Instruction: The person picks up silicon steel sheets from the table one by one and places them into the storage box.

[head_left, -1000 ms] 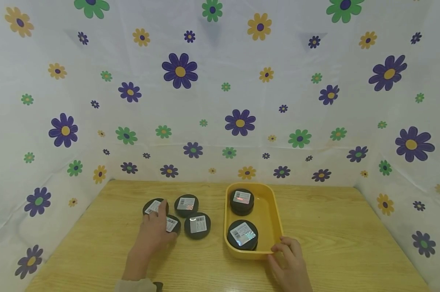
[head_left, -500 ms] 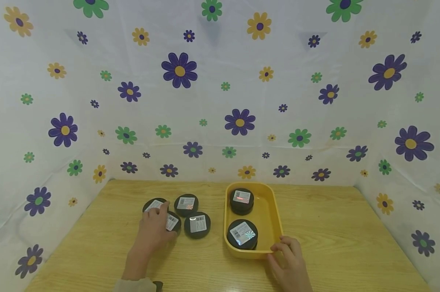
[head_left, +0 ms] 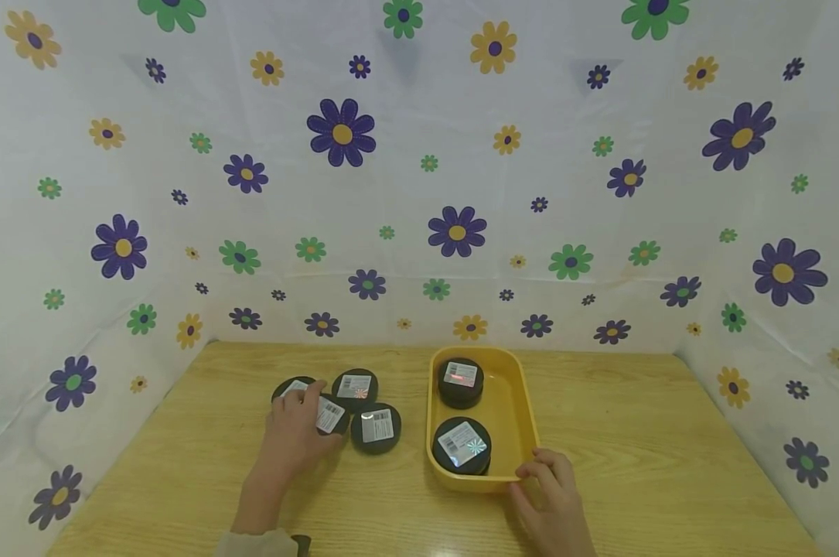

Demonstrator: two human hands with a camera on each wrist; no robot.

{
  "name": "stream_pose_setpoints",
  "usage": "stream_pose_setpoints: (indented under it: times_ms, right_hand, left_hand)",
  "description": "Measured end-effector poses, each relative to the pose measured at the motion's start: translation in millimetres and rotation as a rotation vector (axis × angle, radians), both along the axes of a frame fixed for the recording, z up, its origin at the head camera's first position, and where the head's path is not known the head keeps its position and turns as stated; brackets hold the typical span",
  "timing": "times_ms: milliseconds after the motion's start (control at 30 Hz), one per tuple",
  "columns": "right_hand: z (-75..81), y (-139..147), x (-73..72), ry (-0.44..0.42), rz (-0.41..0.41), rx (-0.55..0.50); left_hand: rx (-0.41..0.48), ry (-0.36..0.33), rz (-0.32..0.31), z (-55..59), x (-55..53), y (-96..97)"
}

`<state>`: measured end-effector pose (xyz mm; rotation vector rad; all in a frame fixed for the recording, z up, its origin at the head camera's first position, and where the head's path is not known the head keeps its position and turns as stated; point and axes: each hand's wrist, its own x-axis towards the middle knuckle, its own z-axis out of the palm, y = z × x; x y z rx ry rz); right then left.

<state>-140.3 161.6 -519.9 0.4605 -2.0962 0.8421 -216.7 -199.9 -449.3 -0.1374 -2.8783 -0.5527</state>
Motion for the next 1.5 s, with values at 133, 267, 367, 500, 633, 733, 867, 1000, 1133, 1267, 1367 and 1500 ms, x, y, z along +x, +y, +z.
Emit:
stream_pose_setpoints:
  times_ms: [133,267,367,500,633,733,867,1000,1133,1267,1367,1500]
  right_hand:
    - [0.9,0,0.0,0.010,0.009,-0.002]
    - [1.0,0,0.1,0.008,0.011,-0.004]
    - [0.7,0,0.8,-0.026,-0.013,0.000]
    - [0.0,1,1.0,-0.035,-0.022,0.006]
    - [-0.9,4,0.4,0.023,0.002,-0.004]
    - [-0.3,5,0.2,0.034,0.020,-0.012]
    - [1.5,4,1.5,-0.017,0.015,-0.010]
    - [2.9,3,2.8,-0.045,0.002,-0.015]
    - [4.2,4,1.8,-0.035,0.014,-0.016]
    - [3.9,4,2.0,-0.050,0.011,-0.016]
    - [2.5,5,2.2,-0.063,0.008,-0.019]
    - [1.0,4,0.7,-0.047,0.025,-0.016]
  left_hand:
    - [0.007,0.024,-0.008,0.1,-1.4,1.0]
    - [0.006,0.045,-0.025,0.7,-1.8,2.5]
    - [0.002,0.071,-0.036,0.7,-2.1,4.3]
    - [-0.018,0.114,-0.042,-0.5,-4.3,7.7]
    - [-0.012,0.121,-0.065,-2.1,-6.0,13.2]
    - [0.013,0.115,-0.079,-2.6,-5.0,16.1]
    - [0.028,0.118,-0.084,-3.0,-5.0,18.4]
    - [0.053,0.120,-0.107,-1.5,-10.0,24.8]
    - [0.104,0.124,-0.136,2.0,-17.4,35.0]
    - [0.165,0.118,-0.162,3.4,-26.8,47.3]
    - [0.205,0.124,-0.175,2.5,-36.4,58.1]
    - [0.270,0.125,-0.184,1.7,-48.0,74.2]
